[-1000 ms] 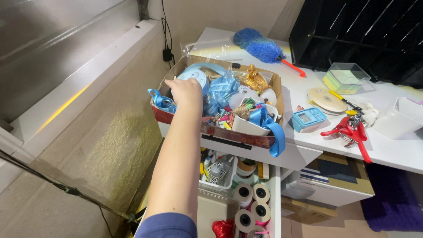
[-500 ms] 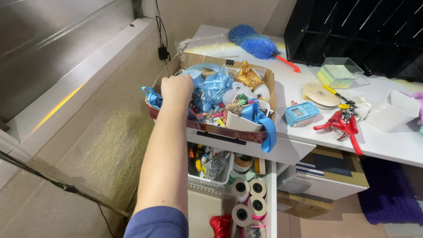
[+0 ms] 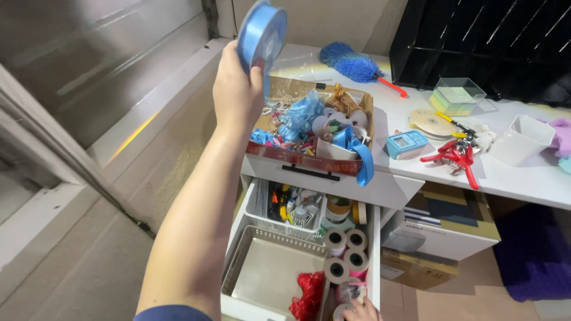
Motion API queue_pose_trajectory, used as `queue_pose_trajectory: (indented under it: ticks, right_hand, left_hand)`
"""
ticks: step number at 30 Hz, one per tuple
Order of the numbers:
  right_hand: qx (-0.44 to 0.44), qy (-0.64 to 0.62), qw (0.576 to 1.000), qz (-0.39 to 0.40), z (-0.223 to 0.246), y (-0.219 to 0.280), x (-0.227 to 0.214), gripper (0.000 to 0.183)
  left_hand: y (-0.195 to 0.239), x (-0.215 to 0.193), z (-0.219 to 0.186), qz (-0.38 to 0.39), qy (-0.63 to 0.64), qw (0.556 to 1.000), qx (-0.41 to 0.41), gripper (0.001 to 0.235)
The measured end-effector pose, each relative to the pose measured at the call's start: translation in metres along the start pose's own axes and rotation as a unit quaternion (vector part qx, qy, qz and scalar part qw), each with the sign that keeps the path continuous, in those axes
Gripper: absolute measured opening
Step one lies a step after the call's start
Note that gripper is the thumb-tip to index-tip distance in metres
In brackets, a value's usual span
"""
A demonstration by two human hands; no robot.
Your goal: The person organizes craft supplies by moving items from a cardboard box on the desk into a white drawer. They handle a purple stapler, red and blue ribbons, and spools of twine, placing them into the drawer alongside existing items.
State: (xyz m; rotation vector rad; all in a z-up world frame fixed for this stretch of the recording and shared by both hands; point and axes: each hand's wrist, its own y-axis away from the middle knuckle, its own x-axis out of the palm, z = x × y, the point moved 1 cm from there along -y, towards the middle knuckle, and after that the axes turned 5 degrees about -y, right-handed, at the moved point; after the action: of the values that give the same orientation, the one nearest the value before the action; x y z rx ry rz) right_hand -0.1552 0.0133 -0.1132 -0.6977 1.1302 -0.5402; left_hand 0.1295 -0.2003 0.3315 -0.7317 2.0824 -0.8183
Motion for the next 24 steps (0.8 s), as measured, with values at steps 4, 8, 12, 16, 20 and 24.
queue_pose_trajectory:
  ticks: [4,8,12,16,20,24]
  right_hand:
    - [0.193,0.048,0.796,0.572,0.034,-0.068,-0.059,0.028]
    - [0.159,-0.061,0.851,0.496,0.052,-0.081,-0.092,0.027]
    - [0.135,-0.033,0.847,0.514,0.031,-0.058,-0.07,0.029]
    - [0.096,-0.099,0.882,0.451,0.031,-0.058,-0.074,0.023]
    - [0.105,-0.226,0.852,0.461,0.05,-0.07,-0.088,0.025]
    - [0.181,-0.409,0.779,0.439,0.036,-0.021,-0.055,0.049]
  left_hand:
    - [0.052,-0.034,-0.029,-0.035,0.287,0.946,-0.148,0.036]
    - [0.124,-0.06,-0.055,-0.019,0.617,0.675,-0.404,0.043]
    - [0.203,-0.056,-0.049,-0.001,0.632,0.556,-0.54,0.049]
    - [0.274,-0.051,-0.047,0.002,0.646,0.447,-0.619,0.059]
    - [0.345,-0.013,-0.022,-0.021,0.666,0.386,-0.638,0.055]
    - [0.376,-0.012,-0.034,-0.025,0.638,0.372,-0.674,0.048]
